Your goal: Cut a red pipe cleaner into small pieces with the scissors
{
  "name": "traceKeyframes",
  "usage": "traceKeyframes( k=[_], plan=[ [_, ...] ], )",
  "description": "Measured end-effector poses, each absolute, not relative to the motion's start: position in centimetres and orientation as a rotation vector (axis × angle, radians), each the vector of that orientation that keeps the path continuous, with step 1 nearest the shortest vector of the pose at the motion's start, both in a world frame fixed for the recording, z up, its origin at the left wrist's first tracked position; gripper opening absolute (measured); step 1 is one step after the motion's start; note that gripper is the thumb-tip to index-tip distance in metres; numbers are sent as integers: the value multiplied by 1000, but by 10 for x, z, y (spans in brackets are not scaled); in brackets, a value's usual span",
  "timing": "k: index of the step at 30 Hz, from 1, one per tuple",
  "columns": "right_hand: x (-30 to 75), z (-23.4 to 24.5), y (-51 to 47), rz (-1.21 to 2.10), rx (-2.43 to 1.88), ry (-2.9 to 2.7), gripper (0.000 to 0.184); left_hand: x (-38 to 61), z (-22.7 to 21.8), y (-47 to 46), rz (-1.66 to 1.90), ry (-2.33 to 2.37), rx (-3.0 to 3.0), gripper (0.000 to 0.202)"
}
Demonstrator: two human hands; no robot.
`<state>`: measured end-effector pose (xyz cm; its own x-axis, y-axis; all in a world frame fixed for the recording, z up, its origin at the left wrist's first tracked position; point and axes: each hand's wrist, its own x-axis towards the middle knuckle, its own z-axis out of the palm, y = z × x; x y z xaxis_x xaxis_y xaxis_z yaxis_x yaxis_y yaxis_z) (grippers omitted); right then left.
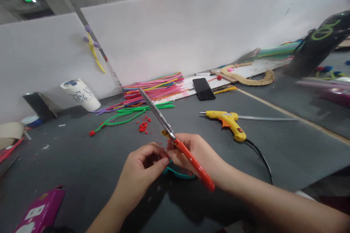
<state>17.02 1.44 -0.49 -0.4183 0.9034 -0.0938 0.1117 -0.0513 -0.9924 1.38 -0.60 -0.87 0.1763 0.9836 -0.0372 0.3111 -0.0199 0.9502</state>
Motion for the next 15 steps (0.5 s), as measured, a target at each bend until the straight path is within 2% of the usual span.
traceKeyframes(
  k=[3,6,7,9,10,12,15],
  plan=[
    [171,-4,15,1516,-1127,-1569,3,13,-7,-5,879,1369,1577,14],
    [172,-3,16,1527,-1159,-1560,3,13,-6,-4,828,1395,1662,30],
    [172,-2,16,1533,-1165,-1556,3,13,-6,-3,822,1375,1662,30],
    [172,-3,17,1534,-1165,-1554,4,13,-6,-4,828,1347,1589,10],
    [172,-3,17,1527,-1166,-1556,5,14,-6,-4,835,1345,1541,6],
    [172,-5,17,1503,-1170,-1570,5,14,-6,-5,857,1349,1476,19],
    [172,-7,17,1465,-1169,-1597,4,15,-6,-5,899,1336,1479,6]
  ],
)
